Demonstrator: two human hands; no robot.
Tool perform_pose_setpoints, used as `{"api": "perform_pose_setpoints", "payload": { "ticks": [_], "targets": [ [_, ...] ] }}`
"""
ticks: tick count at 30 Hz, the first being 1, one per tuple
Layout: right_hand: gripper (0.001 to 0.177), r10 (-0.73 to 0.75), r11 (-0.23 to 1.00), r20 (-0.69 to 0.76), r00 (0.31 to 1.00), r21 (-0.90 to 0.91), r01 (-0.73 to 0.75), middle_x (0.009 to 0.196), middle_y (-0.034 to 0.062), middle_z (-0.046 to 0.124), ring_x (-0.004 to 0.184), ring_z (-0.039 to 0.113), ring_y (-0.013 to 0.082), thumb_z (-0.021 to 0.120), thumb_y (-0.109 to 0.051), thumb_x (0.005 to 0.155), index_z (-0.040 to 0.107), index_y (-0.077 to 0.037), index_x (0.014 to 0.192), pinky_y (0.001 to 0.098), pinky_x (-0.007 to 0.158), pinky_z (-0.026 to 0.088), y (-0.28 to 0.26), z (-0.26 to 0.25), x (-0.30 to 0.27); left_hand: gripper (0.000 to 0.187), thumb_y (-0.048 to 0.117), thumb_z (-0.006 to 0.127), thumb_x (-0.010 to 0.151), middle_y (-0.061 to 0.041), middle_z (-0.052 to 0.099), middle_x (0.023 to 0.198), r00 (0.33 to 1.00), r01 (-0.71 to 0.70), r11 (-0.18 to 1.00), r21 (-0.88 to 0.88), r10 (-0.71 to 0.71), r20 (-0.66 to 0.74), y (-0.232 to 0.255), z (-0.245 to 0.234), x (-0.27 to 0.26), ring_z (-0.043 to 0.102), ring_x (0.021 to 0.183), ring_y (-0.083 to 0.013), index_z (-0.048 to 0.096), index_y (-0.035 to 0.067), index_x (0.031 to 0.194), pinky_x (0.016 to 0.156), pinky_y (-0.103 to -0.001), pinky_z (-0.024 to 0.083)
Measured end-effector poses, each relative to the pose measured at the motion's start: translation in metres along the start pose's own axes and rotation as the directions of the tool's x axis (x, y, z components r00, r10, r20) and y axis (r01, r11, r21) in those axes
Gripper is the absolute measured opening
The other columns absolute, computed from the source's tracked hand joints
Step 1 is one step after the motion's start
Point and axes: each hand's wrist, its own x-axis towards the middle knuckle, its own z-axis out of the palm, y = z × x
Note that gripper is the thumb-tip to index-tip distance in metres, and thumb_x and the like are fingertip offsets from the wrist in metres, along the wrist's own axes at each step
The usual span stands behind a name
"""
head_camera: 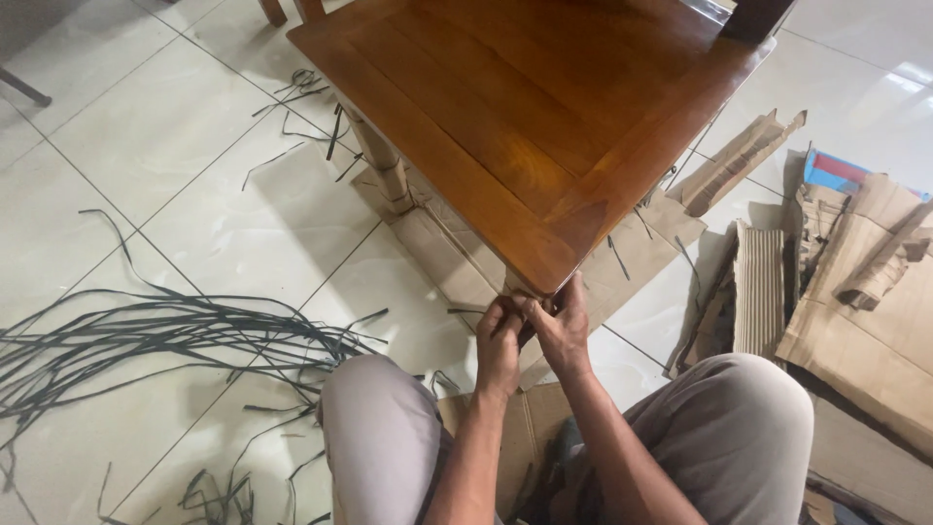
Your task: Wrapping a wooden chair leg with cardboard and securing it with plastic ties
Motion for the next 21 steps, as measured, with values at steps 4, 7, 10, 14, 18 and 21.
{"api": "perform_pose_setpoints", "payload": {
  "ticks": [4, 7, 10, 14, 18, 21],
  "targets": [
    [0.083, -0.058, 0.993, -0.037, 0.998, 0.102, 0.061, 0.136, 0.0139, 0.059, 0.118, 0.059, 0.0231, 0.085, -0.009, 0.079, 0.038, -0.007, 0.148, 0.0403, 0.101, 0.051, 0.01, 0.006, -0.008, 0.005, 0.006, 0.062, 0.088, -0.007, 0.056, 0.079, 1.0, -0.016, 1.0, 0.003, 0.016, 0.02, -0.002, -0.001, 0.0, 0.06, 0.084, -0.0197, 0.064, 0.004, 0.084, 0.086, -0.045, 0.06],
    [0.077, -0.06, 0.991, -0.129, 0.99, 0.108, 0.074, 0.149, 0.019, 0.048, 0.124, 0.051, 0.0274, 0.075, -0.014, 0.085, 0.036, -0.005, 0.151, 0.0418, 0.103, 0.045, 0.011, 0.007, -0.018, 0.01, 0.01, 0.073, 0.088, -0.008, 0.058, 0.079, 0.999, -0.02, 1.0, -0.013, 0.021, 0.045, 0.001, 0.0, -0.002, 0.061, 0.083, -0.0174, 0.066, 0.003, 0.085, 0.084, -0.044, 0.06],
    [0.054, -0.048, 0.984, -0.274, 0.961, 0.154, 0.093, 0.125, 0.0149, 0.057, 0.092, 0.06, 0.0191, 0.061, -0.007, 0.091, 0.051, -0.002, 0.144, 0.0335, 0.09, 0.049, 0.031, -0.002, -0.023, 0.01, 0.015, 0.069, 0.092, -0.008, 0.067, 0.083, 1.0, 0.007, 1.0, -0.022, -0.006, 0.028, -0.027, -0.012, 0.011, 0.069, 0.086, -0.0159, 0.068, 0.006, 0.087, 0.086, -0.036, 0.06],
    [0.02, -0.068, 0.995, -0.355, 0.933, -0.093, 0.037, 0.101, 0.0087, 0.072, 0.086, 0.061, 0.0107, 0.064, -0.014, 0.104, 0.072, -0.005, 0.119, 0.0298, 0.084, 0.052, 0.001, 0.002, -0.031, 0.014, 0.018, 0.072, 0.092, -0.011, 0.069, 0.083, 0.999, 0.02, 1.0, 0.0, -0.02, 0.026, -0.024, -0.012, 0.009, 0.072, 0.088, -0.0187, 0.069, 0.004, 0.089, 0.087, -0.039, 0.06],
    [0.009, -0.128, 0.978, -0.3, 0.945, -0.196, 0.07, 0.08, 0.0117, 0.074, 0.076, 0.068, 0.0148, 0.07, -0.011, 0.1, 0.075, -0.005, 0.105, 0.0306, 0.076, 0.056, 0.001, 0.001, -0.036, 0.017, 0.021, 0.073, 0.093, -0.013, 0.073, 0.086, 0.999, 0.014, 0.994, 0.104, -0.018, 0.039, -0.035, -0.023, 0.018, 0.071, 0.089, -0.0167, 0.071, 0.005, 0.092, 0.089, -0.039, 0.06],
    [0.006, -0.271, 0.926, -0.238, 0.933, -0.329, 0.185, 0.079, 0.0123, 0.072, 0.072, 0.069, 0.0183, 0.069, -0.004, 0.098, 0.074, -0.003, 0.1, 0.0346, 0.071, 0.054, 0.005, -0.001, -0.039, 0.017, 0.021, 0.074, 0.093, -0.013, 0.069, 0.088, 0.998, 0.008, 0.991, 0.134, -0.016, 0.055, -0.032, -0.023, 0.016, 0.07, 0.092, -0.0211, 0.071, 0.004, 0.093, 0.091, -0.045, 0.058]
  ]
}}
